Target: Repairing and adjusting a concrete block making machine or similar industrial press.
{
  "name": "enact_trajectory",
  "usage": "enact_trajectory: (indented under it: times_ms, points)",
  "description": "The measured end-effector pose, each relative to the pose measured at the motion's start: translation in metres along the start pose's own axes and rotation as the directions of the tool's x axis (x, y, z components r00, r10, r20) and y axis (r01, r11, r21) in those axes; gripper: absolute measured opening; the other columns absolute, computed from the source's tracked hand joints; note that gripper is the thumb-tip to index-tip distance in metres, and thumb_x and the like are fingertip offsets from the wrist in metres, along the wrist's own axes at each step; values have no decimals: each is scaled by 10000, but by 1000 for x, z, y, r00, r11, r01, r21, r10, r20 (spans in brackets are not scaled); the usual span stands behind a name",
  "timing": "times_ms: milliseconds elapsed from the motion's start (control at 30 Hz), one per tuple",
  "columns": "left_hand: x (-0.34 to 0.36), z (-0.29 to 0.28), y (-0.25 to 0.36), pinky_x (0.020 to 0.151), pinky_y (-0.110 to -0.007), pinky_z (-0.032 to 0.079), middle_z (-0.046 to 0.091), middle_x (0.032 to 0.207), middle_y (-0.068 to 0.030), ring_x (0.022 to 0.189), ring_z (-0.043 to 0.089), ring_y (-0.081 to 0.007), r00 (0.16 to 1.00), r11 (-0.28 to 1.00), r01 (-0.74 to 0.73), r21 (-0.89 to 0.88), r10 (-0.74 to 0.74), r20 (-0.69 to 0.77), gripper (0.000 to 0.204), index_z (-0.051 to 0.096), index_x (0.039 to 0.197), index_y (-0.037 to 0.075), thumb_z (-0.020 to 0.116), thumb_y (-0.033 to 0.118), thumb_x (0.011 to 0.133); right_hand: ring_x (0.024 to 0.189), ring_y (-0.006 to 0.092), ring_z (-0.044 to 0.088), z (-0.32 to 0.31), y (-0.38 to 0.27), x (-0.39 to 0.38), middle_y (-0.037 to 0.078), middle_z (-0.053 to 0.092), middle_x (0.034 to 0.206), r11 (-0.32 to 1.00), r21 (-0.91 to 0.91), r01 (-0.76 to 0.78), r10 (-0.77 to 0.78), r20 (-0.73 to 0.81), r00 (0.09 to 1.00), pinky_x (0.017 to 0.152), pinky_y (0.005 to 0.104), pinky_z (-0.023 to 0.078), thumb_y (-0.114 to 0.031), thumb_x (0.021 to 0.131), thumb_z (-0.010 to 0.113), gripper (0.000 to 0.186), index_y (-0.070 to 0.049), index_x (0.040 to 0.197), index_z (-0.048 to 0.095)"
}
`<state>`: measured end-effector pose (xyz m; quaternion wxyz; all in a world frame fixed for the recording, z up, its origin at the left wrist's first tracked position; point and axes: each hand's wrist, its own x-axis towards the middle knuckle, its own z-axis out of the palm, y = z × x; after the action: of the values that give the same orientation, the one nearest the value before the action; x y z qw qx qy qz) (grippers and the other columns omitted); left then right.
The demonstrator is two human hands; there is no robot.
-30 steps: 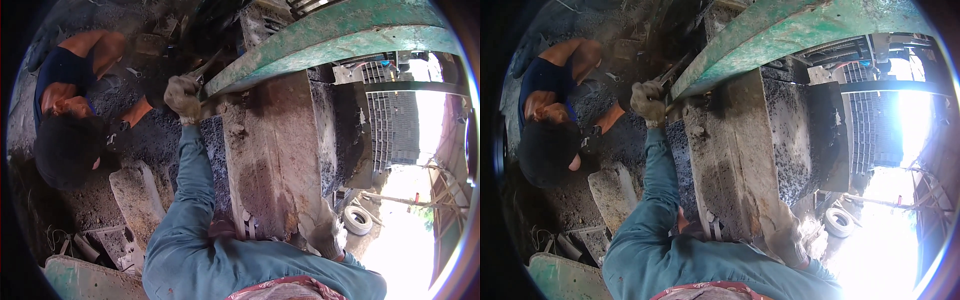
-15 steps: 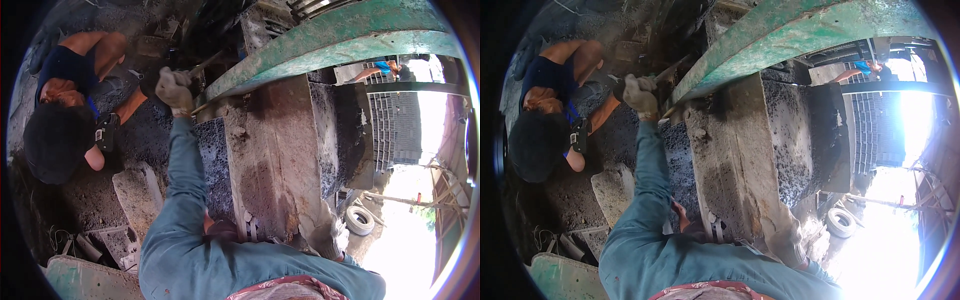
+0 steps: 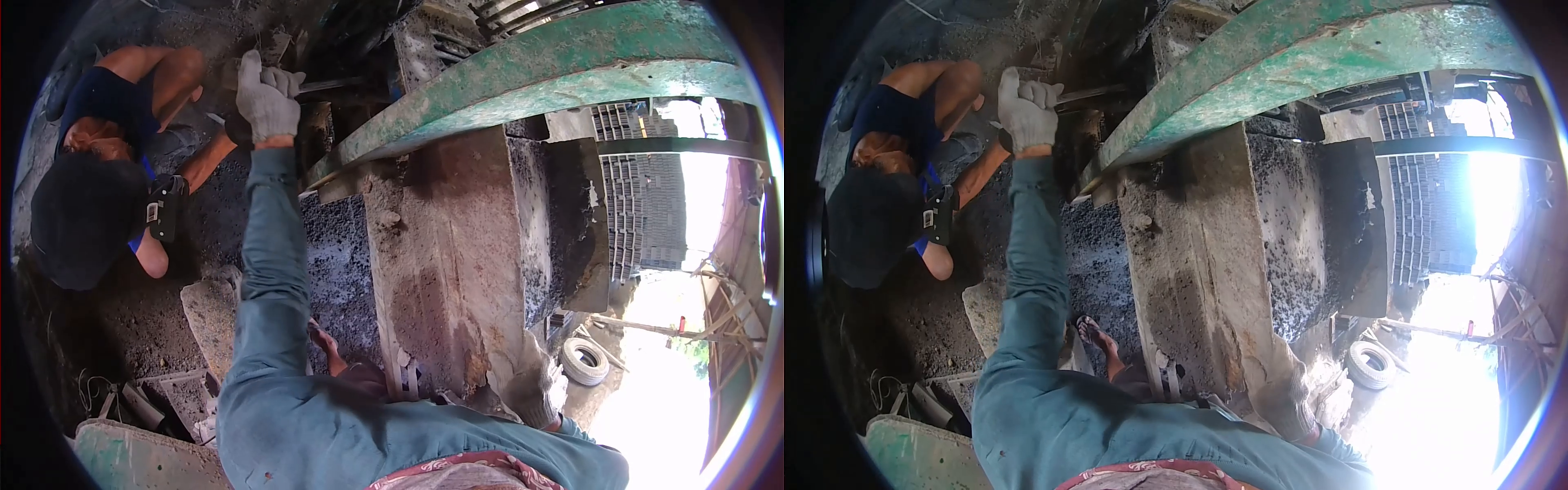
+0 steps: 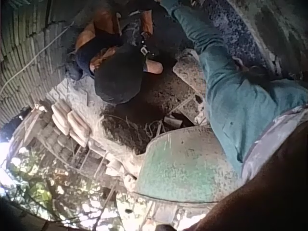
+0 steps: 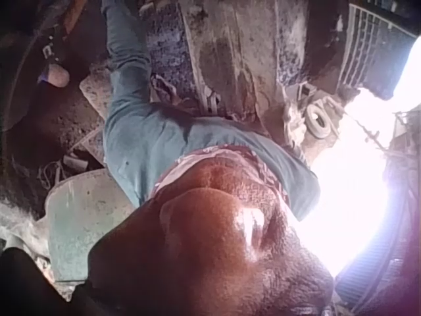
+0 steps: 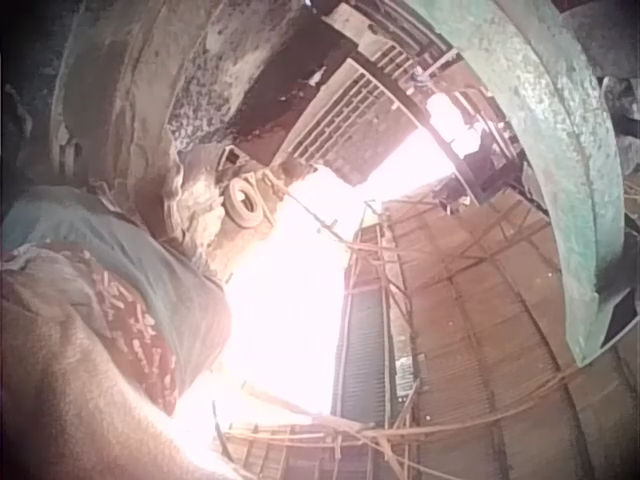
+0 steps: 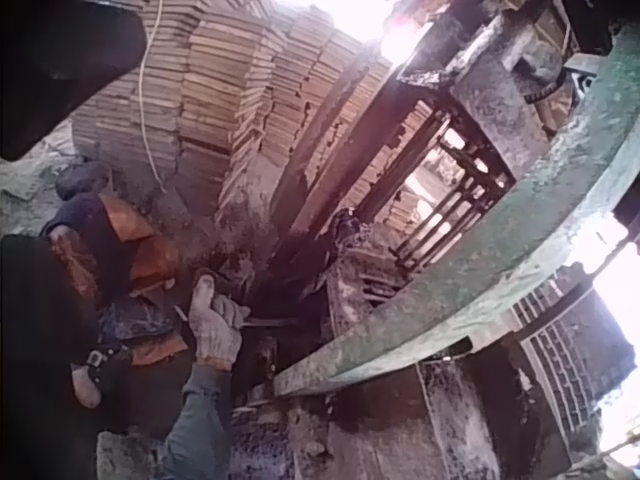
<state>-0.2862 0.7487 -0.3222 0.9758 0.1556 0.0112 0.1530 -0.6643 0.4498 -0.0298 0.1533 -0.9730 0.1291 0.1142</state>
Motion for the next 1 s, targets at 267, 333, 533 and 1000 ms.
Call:
enact_trajectory:
  times_ms: [267, 333, 533, 1000]
  points:
    - [-55, 5, -20, 728, -457, 487, 339, 451, -16, 444, 375, -192, 939, 978, -207, 16, 204, -277, 501, 327, 580, 168, 450, 312, 1044, 952, 403, 706, 3, 2, 2, 230, 700, 1015, 997, 21, 80, -79, -37, 996, 809, 437, 559, -80, 899, 674, 380, 9, 1263, 607]
    - [-69, 12, -30, 709, -458, 489, 340, 453, -18, 446, 380, -189, 927, 965, -243, 102, 262, -267, 505, 321, 572, 164, 450, 300, 1042, 945, 403, 707, 3, 5, 1, 232, 700, 1006, 998, 46, 53, -51, -42, 998, 801, 438, 559, -82, 898, 672, 362, 12, 1241, 609]
    - [-115, -4, -46, 722, -440, 554, 435, 593, -43, 586, 543, -213, 895, 939, -189, 287, 285, -344, 410, 504, 649, 50, 612, 222, 1005, 937, 413, 707, 2, 2, 1, 249, 697, 999, 998, 51, 25, -24, -18, 1000, 778, 443, 559, -85, 893, 670, 332, 23, 1200, 600]
    - [-126, 23, -41, 822, -410, 643, 676, 1036, -159, 964, 706, -264, 946, 985, -173, 11, 169, -277, 400, 477, 1320, -20, 604, 10, 942, 962, 364, 656, 0, 16, -2, 221, 649, 1097, 1000, -14, 26, -25, 53, 998, 804, 432, 541, -75, 774, 735, 438, 32, 1167, 573]
